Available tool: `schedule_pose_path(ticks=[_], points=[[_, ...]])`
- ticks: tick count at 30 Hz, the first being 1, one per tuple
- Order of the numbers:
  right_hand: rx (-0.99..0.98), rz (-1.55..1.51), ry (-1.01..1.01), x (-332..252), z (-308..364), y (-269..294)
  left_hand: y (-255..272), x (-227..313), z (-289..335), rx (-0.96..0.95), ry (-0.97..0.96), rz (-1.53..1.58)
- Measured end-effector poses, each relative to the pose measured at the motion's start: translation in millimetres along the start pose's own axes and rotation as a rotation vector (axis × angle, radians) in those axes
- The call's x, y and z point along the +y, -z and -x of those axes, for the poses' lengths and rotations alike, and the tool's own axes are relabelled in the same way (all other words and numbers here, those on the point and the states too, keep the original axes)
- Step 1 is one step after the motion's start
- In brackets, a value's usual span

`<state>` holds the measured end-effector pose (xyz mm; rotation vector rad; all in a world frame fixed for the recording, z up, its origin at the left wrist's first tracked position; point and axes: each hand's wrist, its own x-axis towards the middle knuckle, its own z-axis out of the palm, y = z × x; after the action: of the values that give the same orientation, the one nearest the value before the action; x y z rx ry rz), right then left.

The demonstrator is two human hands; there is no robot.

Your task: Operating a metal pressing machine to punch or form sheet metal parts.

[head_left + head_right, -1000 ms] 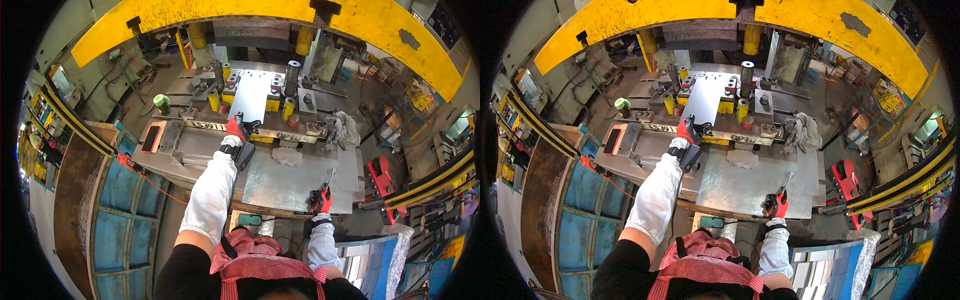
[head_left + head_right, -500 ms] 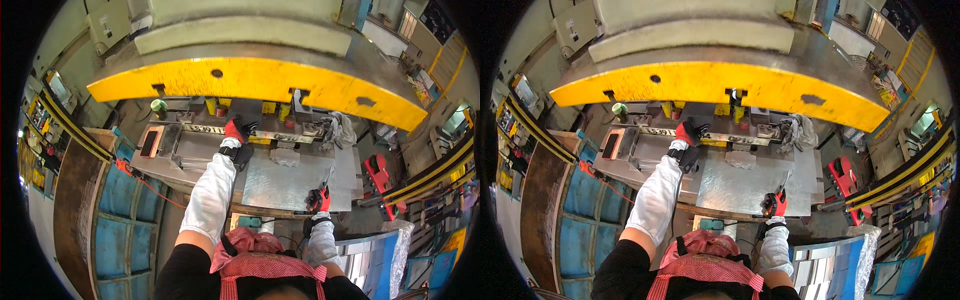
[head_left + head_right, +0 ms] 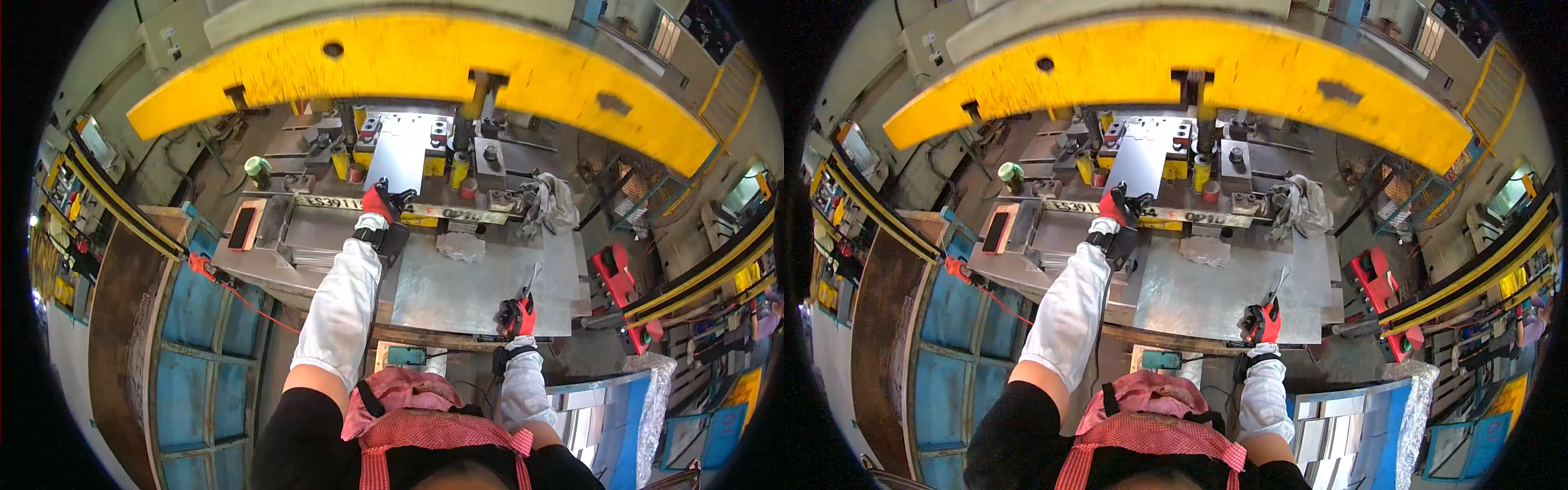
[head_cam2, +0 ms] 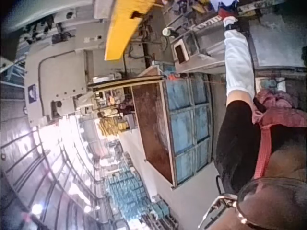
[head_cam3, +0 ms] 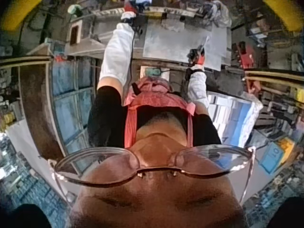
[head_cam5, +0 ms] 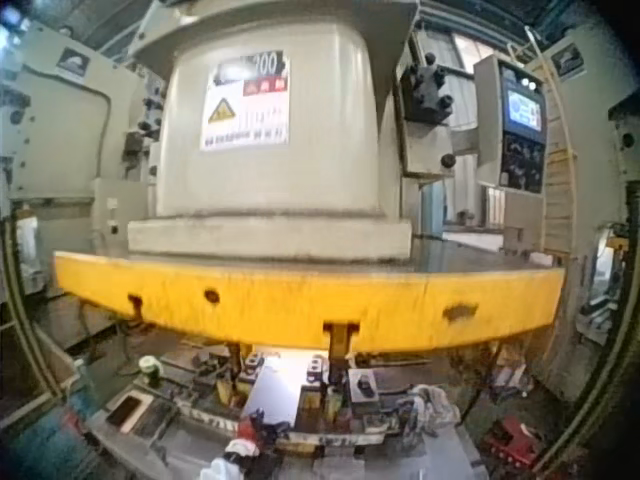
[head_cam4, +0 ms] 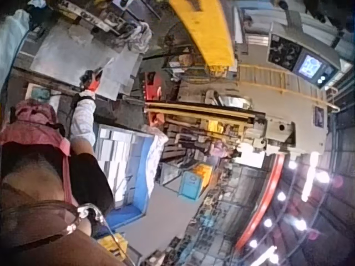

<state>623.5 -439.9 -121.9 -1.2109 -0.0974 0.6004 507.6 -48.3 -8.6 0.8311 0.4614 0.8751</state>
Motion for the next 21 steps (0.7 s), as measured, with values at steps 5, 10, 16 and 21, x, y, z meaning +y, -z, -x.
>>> schedule_pose_path(ticks=[5,10,16,21], points=[[-0.022,0.135,0.005,2,-5,21,13,-49,-47,0.147,0.173,0.247],[0.073,0.074,0.009,-7,-2,21,-7,-60,-46,0.104,0.323,0.373],[-0.187,0.006,-0.148,20,-7,-10,58,-2,-27,0.162,0.048,0.244],[-0.187,0.349,0.180,-47,25,-74,-6,-16,-7,0.085,0.240,0.371]])
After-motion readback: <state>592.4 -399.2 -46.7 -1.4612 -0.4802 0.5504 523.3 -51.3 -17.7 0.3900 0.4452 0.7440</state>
